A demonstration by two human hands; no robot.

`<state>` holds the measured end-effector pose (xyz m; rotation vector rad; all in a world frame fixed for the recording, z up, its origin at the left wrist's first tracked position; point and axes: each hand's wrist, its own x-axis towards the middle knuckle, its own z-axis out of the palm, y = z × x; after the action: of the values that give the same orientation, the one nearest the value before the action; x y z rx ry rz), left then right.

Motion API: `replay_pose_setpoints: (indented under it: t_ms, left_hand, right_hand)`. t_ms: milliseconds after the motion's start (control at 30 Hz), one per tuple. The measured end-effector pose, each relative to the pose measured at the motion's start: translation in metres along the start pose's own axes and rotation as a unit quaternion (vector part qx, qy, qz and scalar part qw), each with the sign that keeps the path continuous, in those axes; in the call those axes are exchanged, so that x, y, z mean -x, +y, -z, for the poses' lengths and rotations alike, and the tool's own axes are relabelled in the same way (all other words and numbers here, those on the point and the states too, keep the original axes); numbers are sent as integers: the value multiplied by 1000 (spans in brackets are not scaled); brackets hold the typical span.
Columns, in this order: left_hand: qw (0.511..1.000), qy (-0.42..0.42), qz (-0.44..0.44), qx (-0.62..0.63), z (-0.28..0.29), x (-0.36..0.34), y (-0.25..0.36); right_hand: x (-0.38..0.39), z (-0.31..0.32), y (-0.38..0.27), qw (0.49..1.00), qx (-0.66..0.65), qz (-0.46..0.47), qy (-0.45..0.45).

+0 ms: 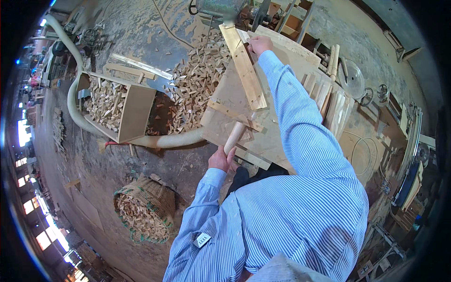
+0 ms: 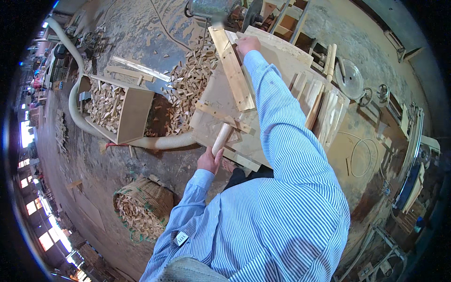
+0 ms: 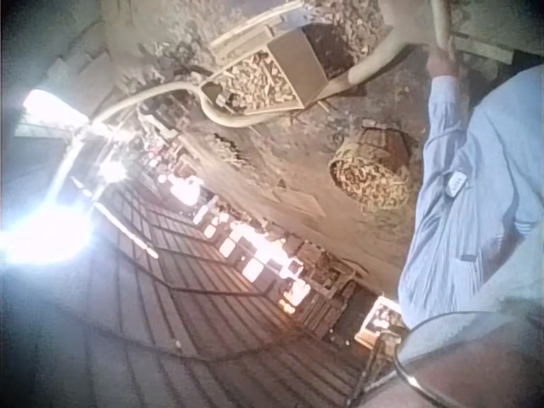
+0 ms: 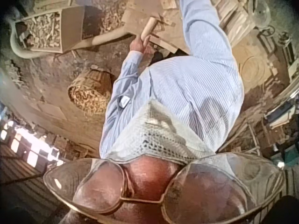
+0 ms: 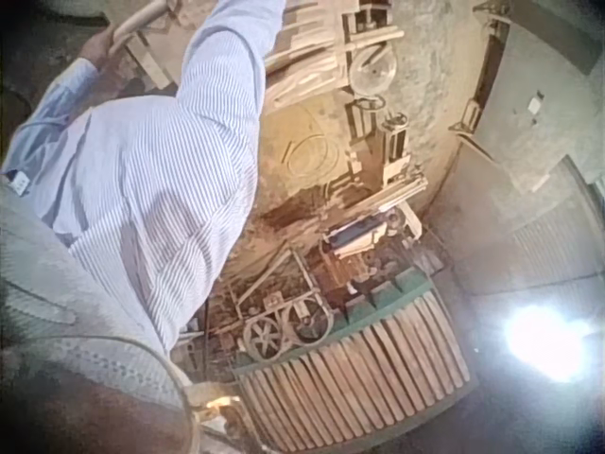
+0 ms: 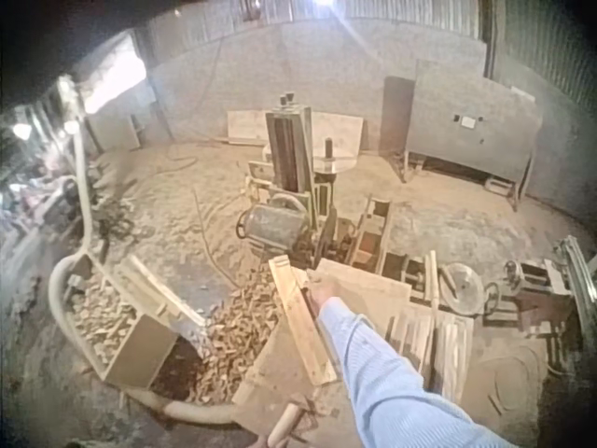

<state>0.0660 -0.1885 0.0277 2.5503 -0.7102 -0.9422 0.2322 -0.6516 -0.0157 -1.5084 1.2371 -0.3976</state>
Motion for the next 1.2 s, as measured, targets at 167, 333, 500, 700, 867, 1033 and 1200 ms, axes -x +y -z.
replay_pose_setpoints:
  t_ms: [167, 333, 500, 700, 867, 1033, 1200]
  left_hand:
    - [999, 18, -17, 26, 0, 1, 0]
    - [1000, -1, -3, 12, -2, -2, 0]
    - [1000, 10, -13, 3, -4, -7, 1]
    - [1000, 10, -12, 14, -5, -22, 13]
    - [1000, 6, 10, -9, -6, -47, 33]
    - [1000, 15, -1, -9, -5, -74, 60]
    - [1000, 24, -8, -17, -5, -95, 81]
  right_hand:
    - [-10, -5, -11, 1000, 6, 17, -13]
    - [-8, -4, -10, 1000, 13, 19, -5]
    - [-17, -7, -5, 999, 30, 18, 3]
    - [-47, -7, -2, 996, 67, 39, 34]
    - [-82, 1, -5, 993, 105, 57, 9]
    - [-129, 5, -6, 973, 196, 119, 29]
    - [-166, 10, -8, 960, 201, 181, 78]
